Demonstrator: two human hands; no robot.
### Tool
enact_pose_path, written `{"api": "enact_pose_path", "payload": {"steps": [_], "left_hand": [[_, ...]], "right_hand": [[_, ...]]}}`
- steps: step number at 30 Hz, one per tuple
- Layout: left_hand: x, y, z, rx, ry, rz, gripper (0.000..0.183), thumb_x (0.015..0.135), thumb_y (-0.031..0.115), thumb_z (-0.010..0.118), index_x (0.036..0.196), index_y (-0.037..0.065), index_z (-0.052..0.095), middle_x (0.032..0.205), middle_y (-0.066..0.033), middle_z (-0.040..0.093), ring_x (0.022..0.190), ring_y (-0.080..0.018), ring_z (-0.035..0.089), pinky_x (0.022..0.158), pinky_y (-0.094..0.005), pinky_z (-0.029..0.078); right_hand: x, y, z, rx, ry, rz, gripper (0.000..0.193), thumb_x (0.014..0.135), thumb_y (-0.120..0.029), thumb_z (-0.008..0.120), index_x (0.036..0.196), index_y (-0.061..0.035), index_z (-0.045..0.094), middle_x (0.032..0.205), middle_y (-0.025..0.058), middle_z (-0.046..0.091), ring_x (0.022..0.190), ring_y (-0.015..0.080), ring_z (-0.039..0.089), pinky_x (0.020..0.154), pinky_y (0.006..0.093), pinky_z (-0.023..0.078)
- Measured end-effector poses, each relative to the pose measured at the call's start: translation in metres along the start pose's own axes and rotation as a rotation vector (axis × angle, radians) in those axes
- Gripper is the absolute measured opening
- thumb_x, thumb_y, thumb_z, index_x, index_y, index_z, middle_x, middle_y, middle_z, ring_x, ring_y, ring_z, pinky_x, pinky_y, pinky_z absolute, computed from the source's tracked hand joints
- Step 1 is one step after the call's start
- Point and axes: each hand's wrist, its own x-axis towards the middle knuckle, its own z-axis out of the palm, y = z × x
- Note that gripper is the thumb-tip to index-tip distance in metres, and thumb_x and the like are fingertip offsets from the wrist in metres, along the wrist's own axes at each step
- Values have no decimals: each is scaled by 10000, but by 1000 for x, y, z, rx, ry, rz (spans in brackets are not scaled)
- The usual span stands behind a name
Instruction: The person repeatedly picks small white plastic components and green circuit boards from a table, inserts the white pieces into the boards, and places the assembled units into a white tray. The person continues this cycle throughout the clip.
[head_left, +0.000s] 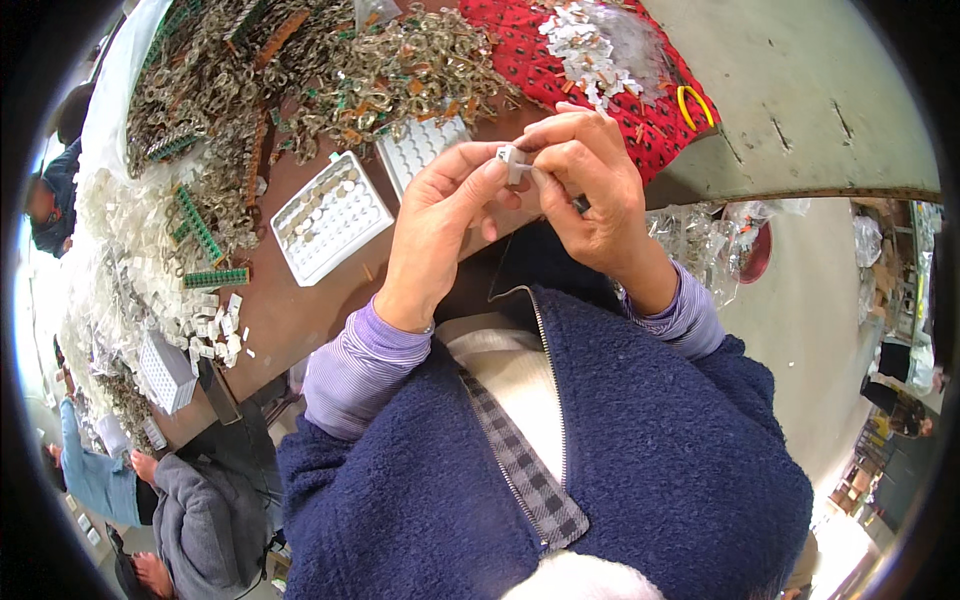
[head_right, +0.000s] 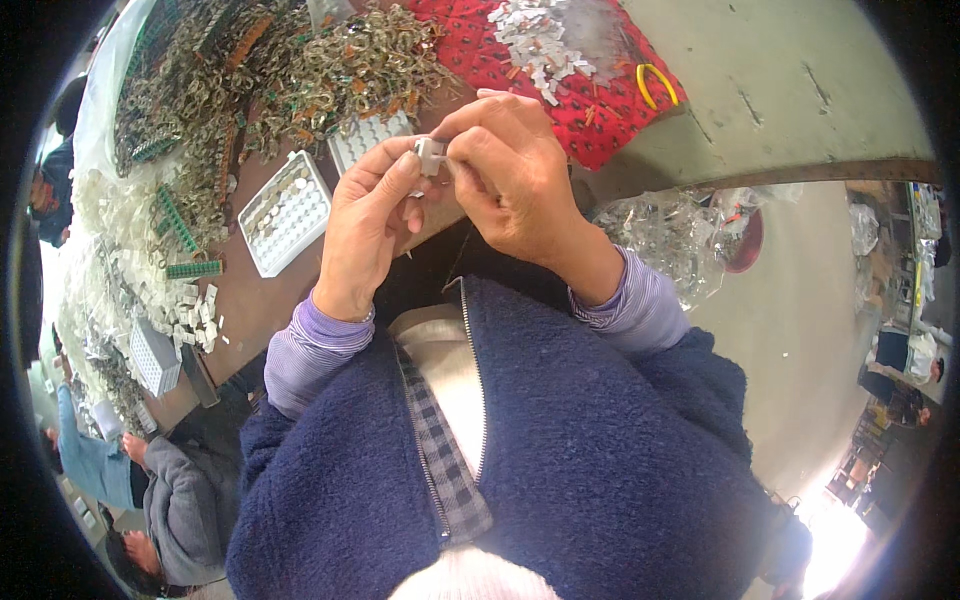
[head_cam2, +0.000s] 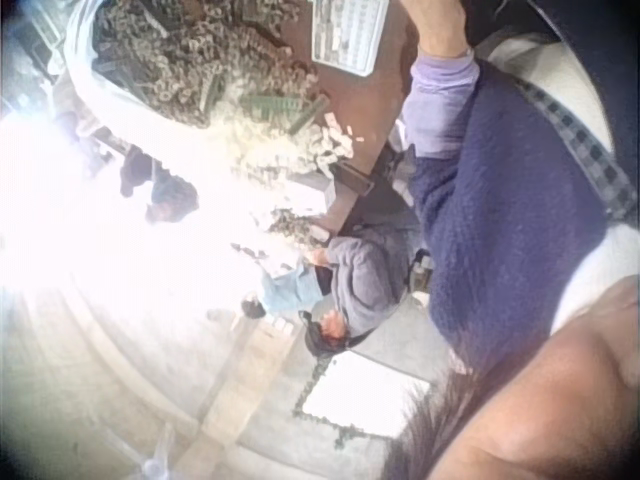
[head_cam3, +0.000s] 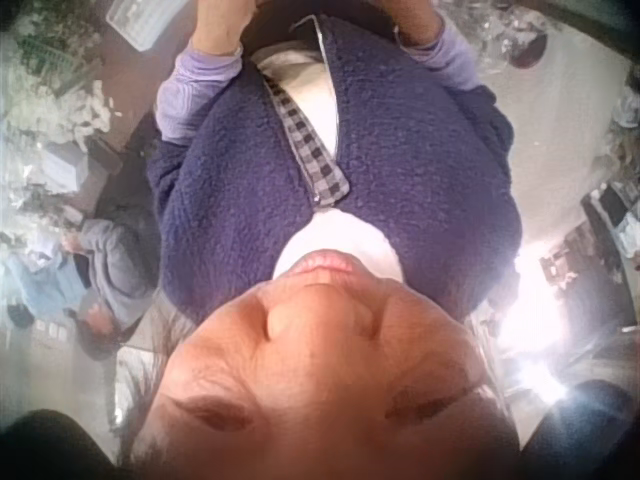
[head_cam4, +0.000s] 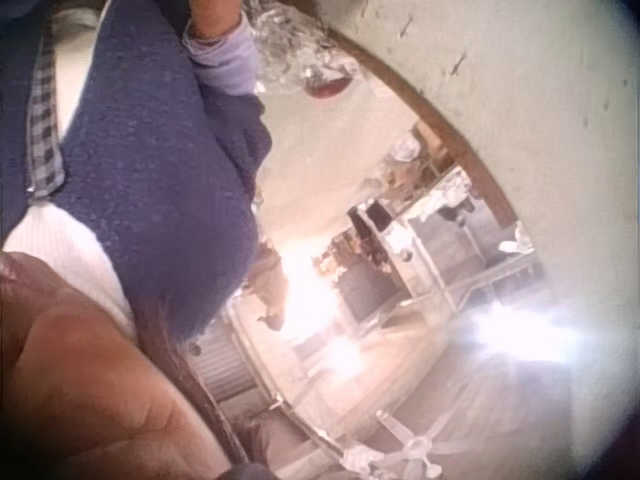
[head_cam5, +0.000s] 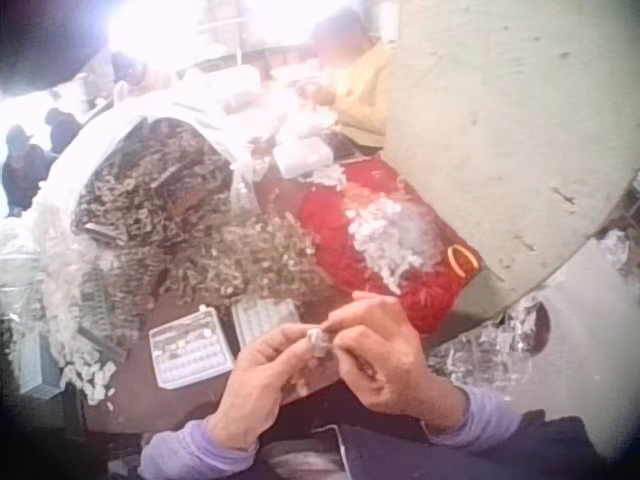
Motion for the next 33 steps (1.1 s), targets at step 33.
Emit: {"api": "enact_pose_path", "payload": {"steps": [33], "left_hand": [[-65, 30, -40, 145, 127, 91, 222, 1003, 61, 739, 1219, 12, 715, 1125, -44, 748, 996, -103, 703, 873, -249, 548]], "right_hand": [[-14, -24, 40, 72, -211, 127, 239, 834, -134, 856, 1024, -65, 729, 1063, 80, 697, 1071, 290, 689, 1070, 510, 490]]}}
